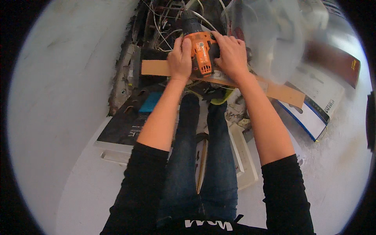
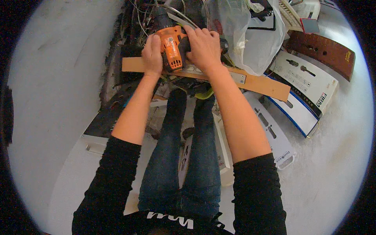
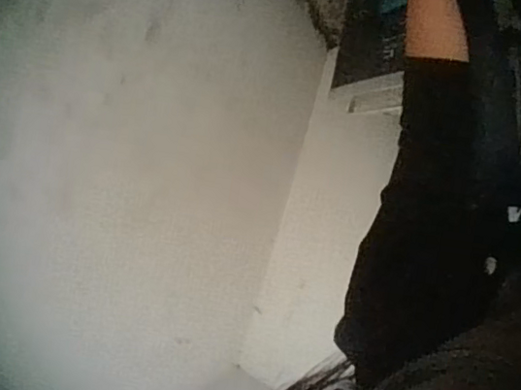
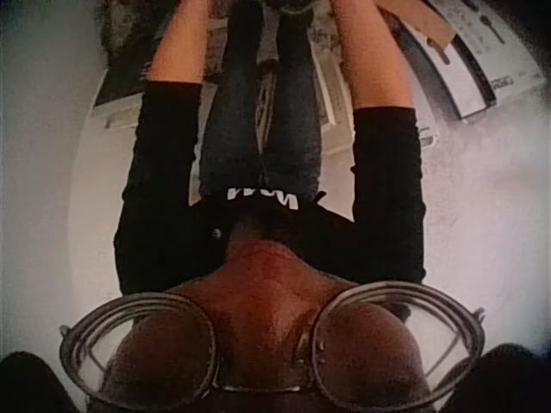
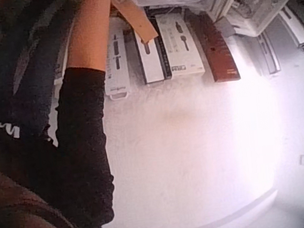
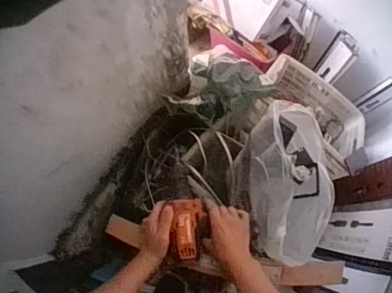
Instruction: The person unpacks several door lock boxes and uses a cordless drill to remove screws from the packaging and lock mechanisms. They handle multiple lock units and boxes, placing them on a cluttered floor.
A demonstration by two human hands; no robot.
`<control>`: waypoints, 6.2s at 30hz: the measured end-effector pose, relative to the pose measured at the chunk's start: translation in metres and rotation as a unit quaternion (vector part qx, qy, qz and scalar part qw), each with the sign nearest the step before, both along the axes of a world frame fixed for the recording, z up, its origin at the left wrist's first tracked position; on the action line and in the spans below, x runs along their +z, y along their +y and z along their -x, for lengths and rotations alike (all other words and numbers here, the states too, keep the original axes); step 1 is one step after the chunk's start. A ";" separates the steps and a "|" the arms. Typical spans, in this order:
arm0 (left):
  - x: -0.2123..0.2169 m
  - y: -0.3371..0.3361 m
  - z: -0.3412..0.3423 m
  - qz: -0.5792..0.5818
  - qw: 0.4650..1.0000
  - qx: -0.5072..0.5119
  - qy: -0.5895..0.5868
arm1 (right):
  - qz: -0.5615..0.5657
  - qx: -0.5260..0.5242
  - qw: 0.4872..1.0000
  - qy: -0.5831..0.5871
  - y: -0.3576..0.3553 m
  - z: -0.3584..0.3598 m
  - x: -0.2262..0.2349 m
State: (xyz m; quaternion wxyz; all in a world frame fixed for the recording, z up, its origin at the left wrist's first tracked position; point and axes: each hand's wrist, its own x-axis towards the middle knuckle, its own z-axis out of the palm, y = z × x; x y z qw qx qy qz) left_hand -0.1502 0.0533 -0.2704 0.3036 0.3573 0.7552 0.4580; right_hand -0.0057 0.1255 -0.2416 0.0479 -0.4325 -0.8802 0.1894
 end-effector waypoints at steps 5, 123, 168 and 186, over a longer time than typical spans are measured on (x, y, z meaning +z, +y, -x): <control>-0.013 -0.019 0.034 0.161 0.935 -0.129 0.287 | -0.059 -0.024 0.990 0.123 -0.009 -0.025 0.039; -0.034 -0.054 0.052 -0.067 0.773 -0.549 0.311 | 0.472 -0.536 0.693 0.096 -0.150 -0.098 0.195; -0.024 -0.054 0.027 -0.046 0.774 -0.535 0.336 | 0.416 -0.620 0.603 0.283 -0.186 -0.090 0.164; -0.025 -0.043 0.041 -0.050 0.784 -0.536 0.309 | 0.427 -0.590 0.652 0.212 -0.177 -0.079 0.180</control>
